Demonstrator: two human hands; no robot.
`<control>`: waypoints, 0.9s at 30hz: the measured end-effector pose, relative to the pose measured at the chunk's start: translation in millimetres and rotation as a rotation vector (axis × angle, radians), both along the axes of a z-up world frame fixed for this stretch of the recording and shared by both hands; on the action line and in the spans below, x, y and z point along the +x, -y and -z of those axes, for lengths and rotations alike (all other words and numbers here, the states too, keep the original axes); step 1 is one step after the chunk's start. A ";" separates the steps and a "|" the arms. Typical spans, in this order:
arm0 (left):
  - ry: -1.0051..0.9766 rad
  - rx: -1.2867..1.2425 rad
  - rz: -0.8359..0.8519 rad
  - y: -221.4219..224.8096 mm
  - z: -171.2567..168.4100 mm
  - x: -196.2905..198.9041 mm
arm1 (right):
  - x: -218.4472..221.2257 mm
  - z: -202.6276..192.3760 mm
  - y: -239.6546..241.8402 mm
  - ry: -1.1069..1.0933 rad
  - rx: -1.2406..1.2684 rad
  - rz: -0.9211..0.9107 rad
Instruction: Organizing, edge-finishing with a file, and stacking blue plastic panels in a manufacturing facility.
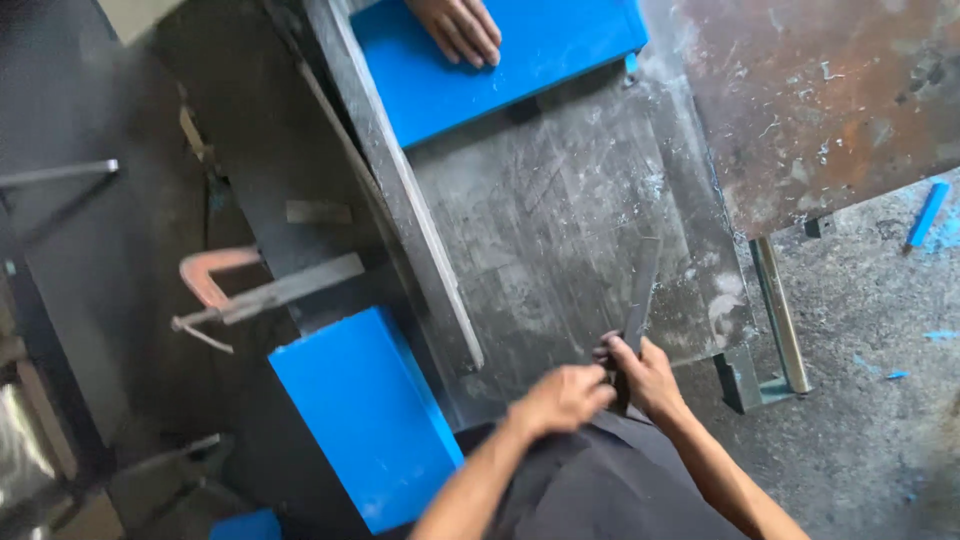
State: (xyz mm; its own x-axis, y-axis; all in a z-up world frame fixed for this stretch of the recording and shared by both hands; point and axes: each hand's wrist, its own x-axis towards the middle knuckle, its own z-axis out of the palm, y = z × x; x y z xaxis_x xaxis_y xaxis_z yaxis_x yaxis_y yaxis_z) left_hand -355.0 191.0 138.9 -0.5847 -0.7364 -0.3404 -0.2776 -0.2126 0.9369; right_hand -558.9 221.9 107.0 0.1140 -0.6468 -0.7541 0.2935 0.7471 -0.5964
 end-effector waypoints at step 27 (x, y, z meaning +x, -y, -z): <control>1.094 -0.706 -1.026 286.6 130.0 47.5 | -149.7 -36.2 91.7 -1.031 -0.260 -0.442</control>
State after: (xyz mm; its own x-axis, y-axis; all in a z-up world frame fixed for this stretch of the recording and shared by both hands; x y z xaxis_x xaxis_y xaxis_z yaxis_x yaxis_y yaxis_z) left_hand -307.5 -95.6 8.9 0.4857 -0.8172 0.3103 -0.8489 -0.3563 0.3906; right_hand -708.5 130.2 143.2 -0.2242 -0.8534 -0.4706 -0.6802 0.4828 -0.5515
